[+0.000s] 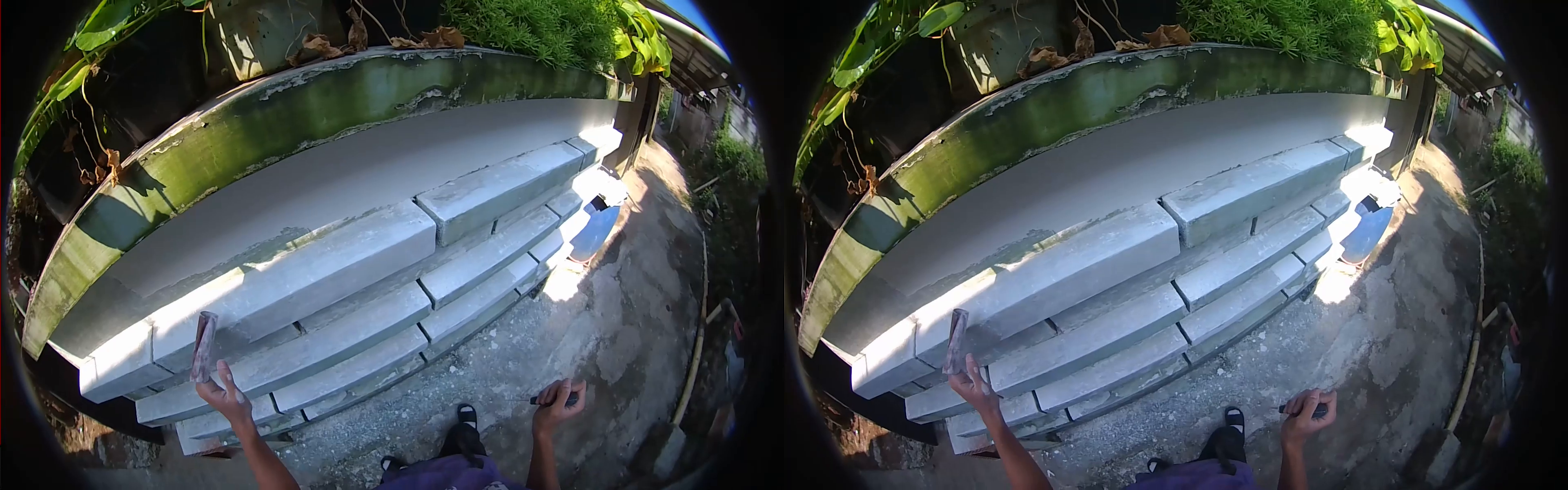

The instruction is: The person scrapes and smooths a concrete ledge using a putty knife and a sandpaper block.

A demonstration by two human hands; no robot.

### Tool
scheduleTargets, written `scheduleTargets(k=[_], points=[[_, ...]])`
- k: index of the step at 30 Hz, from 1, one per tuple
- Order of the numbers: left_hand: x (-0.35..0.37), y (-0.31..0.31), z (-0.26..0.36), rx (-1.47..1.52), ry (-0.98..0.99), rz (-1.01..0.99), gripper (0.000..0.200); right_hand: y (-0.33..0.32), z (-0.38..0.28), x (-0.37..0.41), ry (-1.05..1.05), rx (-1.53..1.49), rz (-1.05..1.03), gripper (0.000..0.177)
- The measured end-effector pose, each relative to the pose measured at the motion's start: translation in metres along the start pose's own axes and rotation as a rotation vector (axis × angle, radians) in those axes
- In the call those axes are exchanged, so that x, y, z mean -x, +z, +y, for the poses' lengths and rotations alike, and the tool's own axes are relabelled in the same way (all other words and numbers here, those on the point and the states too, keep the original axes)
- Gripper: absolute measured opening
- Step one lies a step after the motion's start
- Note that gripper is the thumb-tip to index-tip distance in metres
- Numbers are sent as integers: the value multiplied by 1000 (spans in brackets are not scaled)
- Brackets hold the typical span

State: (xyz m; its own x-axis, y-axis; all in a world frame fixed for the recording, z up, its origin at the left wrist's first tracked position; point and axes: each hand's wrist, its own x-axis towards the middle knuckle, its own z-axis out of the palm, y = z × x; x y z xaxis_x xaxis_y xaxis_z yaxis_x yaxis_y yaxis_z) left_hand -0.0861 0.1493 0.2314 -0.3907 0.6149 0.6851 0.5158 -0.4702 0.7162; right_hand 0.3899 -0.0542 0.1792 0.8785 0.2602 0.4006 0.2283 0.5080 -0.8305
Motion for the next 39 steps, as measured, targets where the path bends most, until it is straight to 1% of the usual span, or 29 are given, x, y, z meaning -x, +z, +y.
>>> scheduleTargets(k=[2, 4, 5, 7, 9, 10, 12, 15, 17, 19, 23, 25, 28, 31, 34, 35, 38, 39], points=[[5, 11, 6, -23, 71, 75, 42, -2, 7, -16, 35, -42, -5, 23], [1, 34, 49, -44, 227, 69, 43, -4, 24, -34, 45, -76, -22, 24], [-5, 53, 88, -201, 204, -50, 45, -5, 36, -43, 62, -81, -40, 24], [-9, 97, 144, -464, 155, -202, 52, -8, 61, -69, 78, -94, -81, 23], [-6, 136, 173, -686, 98, -269, 60, -11, 78, -102, 115, -108, -128, 23], [-3, 156, 182, -699, 120, -243, 62, -9, 81, -118, 142, -110, -155, 23], [6, 195, 189, -740, 161, -201, 68, -13, 91, -153, 127, -111, -221, 23], [22, 261, 212, -864, 207, -195, 69, -26, 110, -197, 124, -102, -282, 24], [32, 304, 227, -852, 183, -196, 79, -29, 118, -221, 136, -94, -273, 25], [41, 339, 243, -831, 226, -215, 83, -30, 125, -241, 155, -93, -260, 26], [58, 392, 278, -716, 305, -316, 83, -33, 135, -263, 184, -109, -302, 25], [62, 408, 289, -603, 334, -406, 82, -33, 137, -267, 208, -129, -315, 25], [69, 413, 298, -404, 302, -434, 77, -34, 136, -268, 234, -141, -301, 25], [63, 400, 307, -543, 304, -221, 72, -40, 133, -268, 250, -127, -303, 25], [63, 392, 300, -603, 211, -69, 71, -50, 135, -268, 242, -78, -289, 26], [65, 393, 293, -600, 74, -139, 65, -53, 135, -267, 250, -65, -279, 28], [65, 395, 284, -618, 233, -260, 61, -57, 140, -265, 277, -72, -281, 28], [63, 393, 285, -538, 225, -258, 60, -55, 139, -264, 280, -59, -283, 28]])
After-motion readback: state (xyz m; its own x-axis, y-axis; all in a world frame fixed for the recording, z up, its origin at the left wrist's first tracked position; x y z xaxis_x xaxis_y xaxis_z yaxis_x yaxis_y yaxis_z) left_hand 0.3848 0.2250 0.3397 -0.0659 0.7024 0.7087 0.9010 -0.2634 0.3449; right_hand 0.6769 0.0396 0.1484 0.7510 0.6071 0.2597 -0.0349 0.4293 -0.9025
